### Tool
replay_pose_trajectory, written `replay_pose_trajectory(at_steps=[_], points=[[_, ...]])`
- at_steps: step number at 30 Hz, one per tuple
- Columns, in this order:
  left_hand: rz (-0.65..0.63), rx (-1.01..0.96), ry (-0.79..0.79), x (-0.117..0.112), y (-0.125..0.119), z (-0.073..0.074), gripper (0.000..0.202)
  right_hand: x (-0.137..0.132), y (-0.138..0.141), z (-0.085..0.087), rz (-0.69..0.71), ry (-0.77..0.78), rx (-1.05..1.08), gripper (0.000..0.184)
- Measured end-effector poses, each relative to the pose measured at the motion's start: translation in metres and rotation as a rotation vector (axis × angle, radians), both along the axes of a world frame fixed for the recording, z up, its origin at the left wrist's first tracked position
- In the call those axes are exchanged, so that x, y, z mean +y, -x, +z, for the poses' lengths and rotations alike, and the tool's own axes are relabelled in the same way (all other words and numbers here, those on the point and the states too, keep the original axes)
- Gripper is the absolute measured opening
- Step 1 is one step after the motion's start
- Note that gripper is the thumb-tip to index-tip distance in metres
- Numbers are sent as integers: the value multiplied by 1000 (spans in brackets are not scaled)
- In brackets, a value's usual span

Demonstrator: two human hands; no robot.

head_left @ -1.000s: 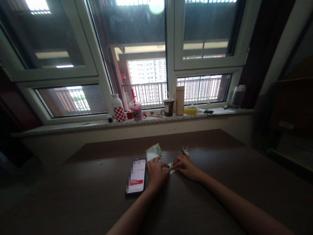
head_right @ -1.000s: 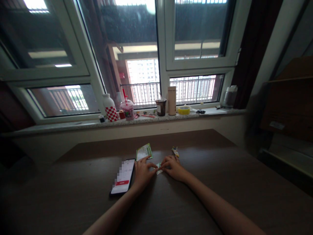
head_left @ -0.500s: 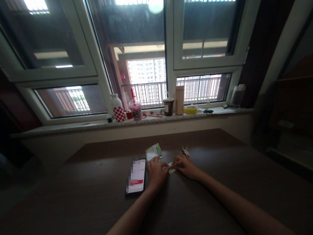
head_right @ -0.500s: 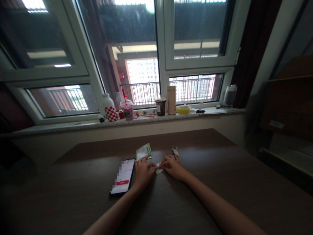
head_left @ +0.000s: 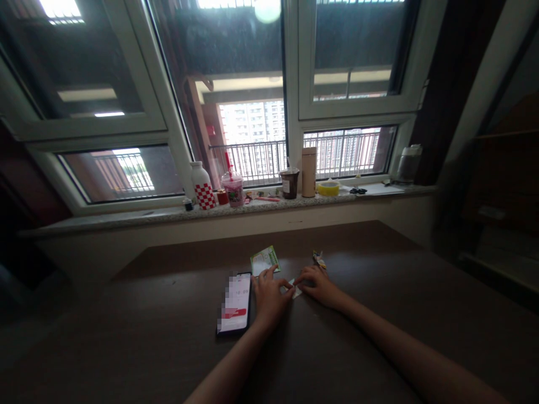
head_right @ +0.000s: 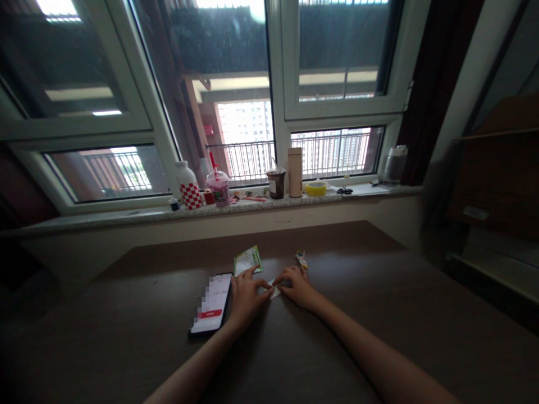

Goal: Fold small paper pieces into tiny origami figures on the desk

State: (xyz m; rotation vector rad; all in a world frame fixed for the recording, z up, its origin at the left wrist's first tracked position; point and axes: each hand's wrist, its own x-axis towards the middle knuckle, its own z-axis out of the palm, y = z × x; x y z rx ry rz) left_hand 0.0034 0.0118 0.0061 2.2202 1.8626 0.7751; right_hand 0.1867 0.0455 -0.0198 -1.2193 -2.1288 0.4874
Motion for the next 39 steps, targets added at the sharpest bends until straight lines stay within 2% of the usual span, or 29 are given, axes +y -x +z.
replay_pose_trajectory(at_steps=[3,12,20,28,32,39], points=[[-1,-5,5,0,0,0,11,2,3,-3,-51,3,-3,17],[3,24,42,-1,0,3,13,3,3,-1,-65,-2,5,16],[-1,20,18,-3,-1,3,12,-1,-4,1,7,-1,17,20],[-13,5,5,-1,1,1,11,4,-10,-8,59,-39,156,17],[-30,-4,22,1,3,-1,10,2,-6,-8,5,-53,74,22],[-57,-34,73,4,6,-1,12,-1,5,0,-158,13,-37,10]])
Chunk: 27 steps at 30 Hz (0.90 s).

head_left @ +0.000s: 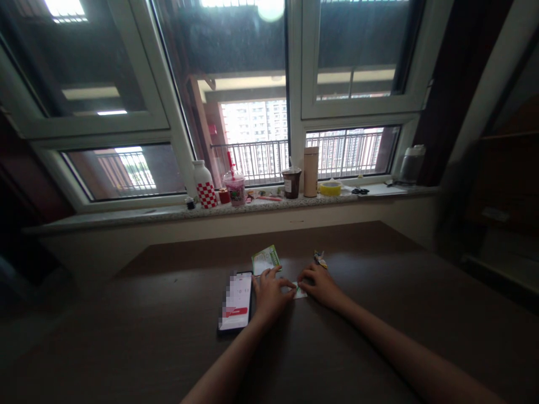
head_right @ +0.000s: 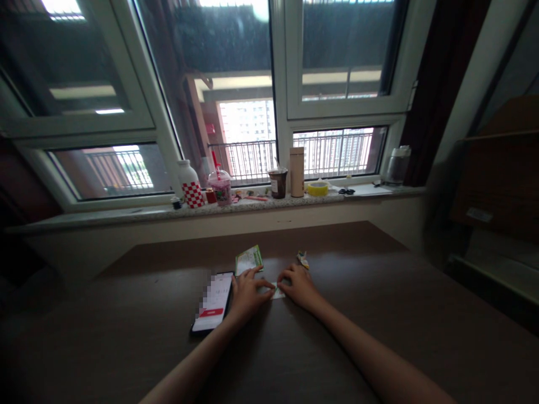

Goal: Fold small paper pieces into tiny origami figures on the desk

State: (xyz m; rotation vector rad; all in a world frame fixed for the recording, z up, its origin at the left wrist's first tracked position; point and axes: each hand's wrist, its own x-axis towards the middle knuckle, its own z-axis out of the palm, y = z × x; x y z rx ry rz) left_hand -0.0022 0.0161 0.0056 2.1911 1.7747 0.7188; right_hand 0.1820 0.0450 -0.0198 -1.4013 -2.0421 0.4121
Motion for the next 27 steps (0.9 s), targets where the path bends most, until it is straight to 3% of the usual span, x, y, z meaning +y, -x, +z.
replay_pose_trajectory(at_steps=[11,27], points=[[20,-9,17,-1,-4,1,13,-4,8,4,-105,25,-76,10],[15,9,-7,-4,-7,0,10,-4,8,1,-95,13,-106,11]])
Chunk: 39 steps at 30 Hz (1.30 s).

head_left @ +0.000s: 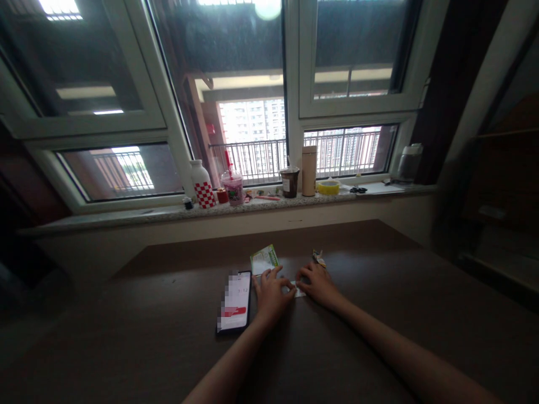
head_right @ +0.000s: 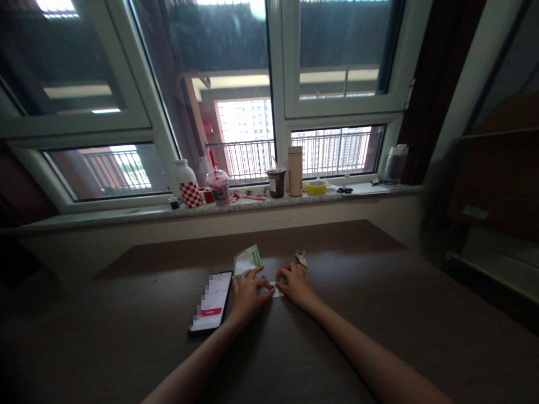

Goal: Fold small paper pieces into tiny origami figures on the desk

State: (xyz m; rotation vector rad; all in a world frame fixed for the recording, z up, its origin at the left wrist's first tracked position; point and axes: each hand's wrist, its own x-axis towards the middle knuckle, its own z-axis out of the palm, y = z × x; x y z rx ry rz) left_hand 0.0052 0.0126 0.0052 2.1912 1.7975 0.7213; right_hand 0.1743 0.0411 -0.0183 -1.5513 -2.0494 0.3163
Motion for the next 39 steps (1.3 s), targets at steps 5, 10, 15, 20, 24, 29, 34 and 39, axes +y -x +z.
replay_pose_trajectory(at_steps=[5,10,15,20,24,29,34,39], points=[[4,-15,-18,0,1,-3,9,2,-7,-5,33,-24,146,14],[-1,-3,-24,-2,1,-4,10,6,-23,-9,210,-7,361,19],[3,-9,-2,-3,1,-2,13,-1,-28,-6,281,17,320,14],[14,-2,3,-4,0,-1,14,-8,-25,-3,263,21,250,9],[3,10,19,-3,0,-1,15,-8,-24,-2,245,-1,197,10],[-5,18,16,-1,1,-2,14,-6,-27,0,203,-46,128,11],[-10,-3,10,-1,1,-4,13,-4,-26,-1,179,-72,106,12],[-9,-13,1,0,1,-6,12,-2,-27,-3,177,-89,116,13]])
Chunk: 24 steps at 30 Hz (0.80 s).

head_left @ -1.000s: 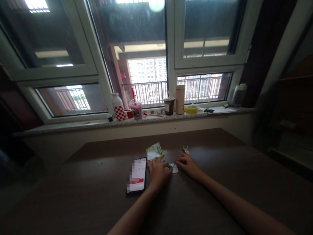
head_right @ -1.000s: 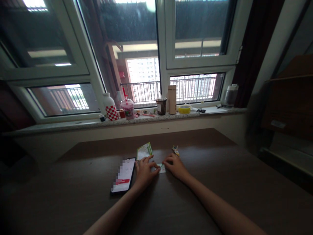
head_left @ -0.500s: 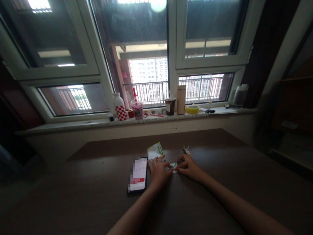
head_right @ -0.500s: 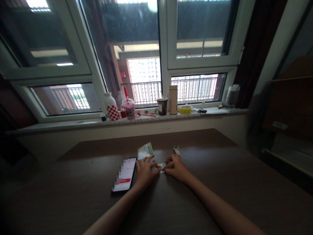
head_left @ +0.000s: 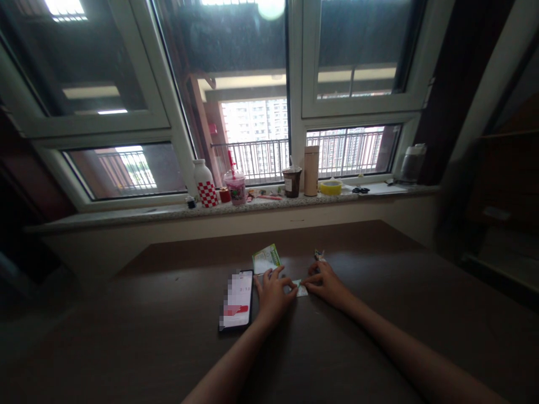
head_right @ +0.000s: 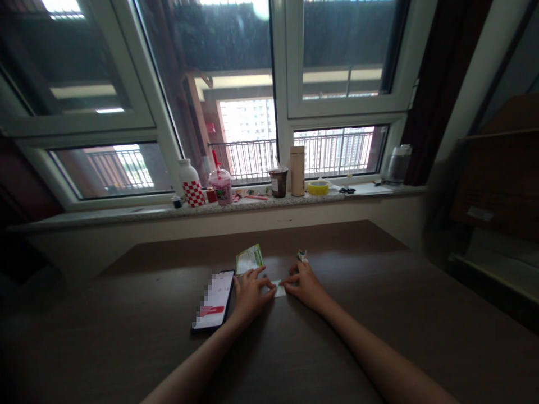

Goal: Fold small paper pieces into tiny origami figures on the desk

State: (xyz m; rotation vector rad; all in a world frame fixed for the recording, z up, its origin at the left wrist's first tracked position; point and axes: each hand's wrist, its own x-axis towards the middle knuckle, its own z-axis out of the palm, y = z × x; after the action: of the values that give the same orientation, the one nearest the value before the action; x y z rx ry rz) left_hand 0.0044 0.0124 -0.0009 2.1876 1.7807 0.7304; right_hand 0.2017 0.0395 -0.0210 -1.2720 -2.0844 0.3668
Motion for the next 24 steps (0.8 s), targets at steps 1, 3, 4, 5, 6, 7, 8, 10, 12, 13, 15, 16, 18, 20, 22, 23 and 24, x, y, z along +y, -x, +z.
replay_pose_trajectory(at_steps=[1,3,4,5,6,7,8,10,12,13,15,16,18,20,22,23,24], points=[[1,-1,1,0,0,0,12,1,-1,-1,5,11,16,13],[0,-3,-2,-1,0,0,12,4,-5,-3,6,39,63,14],[-2,-3,-4,-1,0,0,12,6,-6,-3,-14,37,92,16],[-4,-2,-6,-2,0,1,12,7,-7,-4,-26,35,112,17],[-7,0,-4,-2,0,1,12,8,-7,-5,-32,36,123,17],[-10,2,-1,-3,0,2,12,9,-7,-5,-34,39,127,18],[-12,4,4,-3,0,3,12,9,-7,-5,-32,45,124,17],[-11,8,14,-4,0,4,13,8,-4,-4,-28,56,107,16],[-9,11,14,-5,-1,5,14,7,0,-3,-37,61,87,14],[-7,12,10,-5,-1,5,14,6,1,-2,-50,62,78,13],[-6,13,0,-5,-1,4,14,7,4,-2,-80,68,62,11],[-8,13,-6,-5,-1,3,13,7,6,-1,-98,71,56,10],[-10,13,-13,-5,-2,2,12,9,8,-1,-132,81,49,9],[-6,20,-8,-4,-3,2,11,10,9,-1,-155,99,42,8],[-1,33,6,-4,-3,3,13,12,10,0,-170,119,33,9],[-2,40,11,-4,-4,3,14,12,11,0,-177,128,28,9],[-5,47,14,-4,-4,4,15,13,11,1,-185,136,24,9]])
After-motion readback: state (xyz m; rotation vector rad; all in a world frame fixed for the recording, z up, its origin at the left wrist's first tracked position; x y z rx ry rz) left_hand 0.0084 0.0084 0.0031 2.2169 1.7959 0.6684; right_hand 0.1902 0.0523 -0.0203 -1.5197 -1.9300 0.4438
